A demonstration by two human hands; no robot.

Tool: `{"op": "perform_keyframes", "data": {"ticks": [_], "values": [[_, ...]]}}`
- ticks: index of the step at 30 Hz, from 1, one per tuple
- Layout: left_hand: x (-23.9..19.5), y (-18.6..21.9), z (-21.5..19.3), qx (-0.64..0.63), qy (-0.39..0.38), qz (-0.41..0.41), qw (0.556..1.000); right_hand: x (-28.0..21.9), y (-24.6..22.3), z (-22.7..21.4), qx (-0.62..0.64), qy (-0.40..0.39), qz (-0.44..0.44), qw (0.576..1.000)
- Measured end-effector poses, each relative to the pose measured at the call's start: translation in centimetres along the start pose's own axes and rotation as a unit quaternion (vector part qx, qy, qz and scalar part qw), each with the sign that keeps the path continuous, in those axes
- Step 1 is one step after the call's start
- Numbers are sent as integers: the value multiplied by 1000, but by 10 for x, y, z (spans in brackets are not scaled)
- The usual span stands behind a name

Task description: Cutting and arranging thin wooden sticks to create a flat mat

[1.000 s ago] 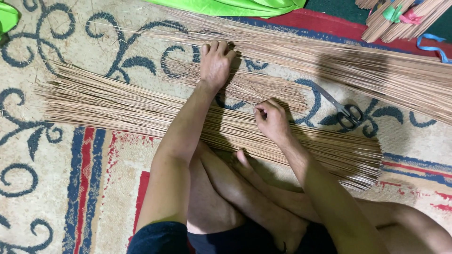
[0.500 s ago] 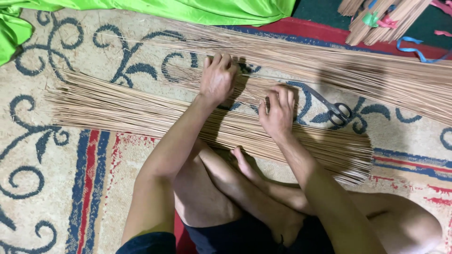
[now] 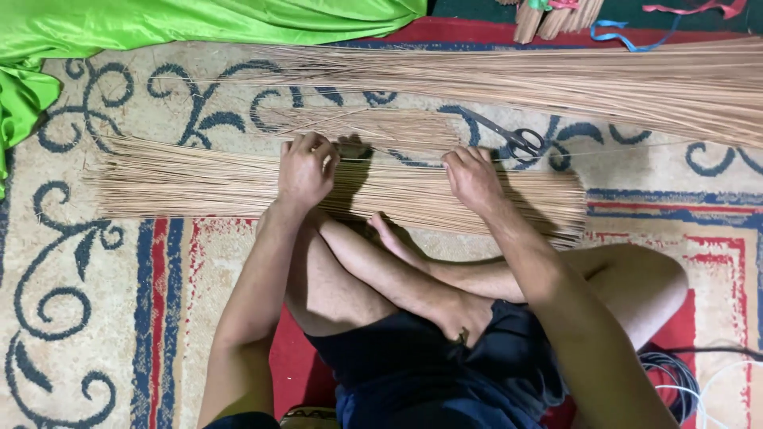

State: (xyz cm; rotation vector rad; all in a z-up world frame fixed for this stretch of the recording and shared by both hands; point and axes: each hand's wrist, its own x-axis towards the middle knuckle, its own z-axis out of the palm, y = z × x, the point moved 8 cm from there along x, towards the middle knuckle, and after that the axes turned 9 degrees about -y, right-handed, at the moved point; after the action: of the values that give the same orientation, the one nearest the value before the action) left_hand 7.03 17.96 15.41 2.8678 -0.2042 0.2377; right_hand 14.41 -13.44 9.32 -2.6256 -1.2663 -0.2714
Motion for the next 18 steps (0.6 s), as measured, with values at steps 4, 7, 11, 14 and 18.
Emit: {"op": "perform_keyframes", "data": {"ticks": [4, 7, 11, 14, 18], "values": [[7, 54, -8, 51, -11, 12, 999, -19, 17, 7, -35, 8, 29, 999], [20, 114, 2, 108, -22, 79, 991, -11, 0, -2, -24, 27, 19, 999], [31, 163, 35, 104, 5, 127, 986, 1, -24, -15, -3, 39, 22, 999], [34, 169, 47, 90, 16, 130, 987, -3, -32, -26, 1, 42, 12, 999], [18, 150, 24, 80, 51, 127, 987, -38, 1, -21, 19, 12, 30, 999]]}}
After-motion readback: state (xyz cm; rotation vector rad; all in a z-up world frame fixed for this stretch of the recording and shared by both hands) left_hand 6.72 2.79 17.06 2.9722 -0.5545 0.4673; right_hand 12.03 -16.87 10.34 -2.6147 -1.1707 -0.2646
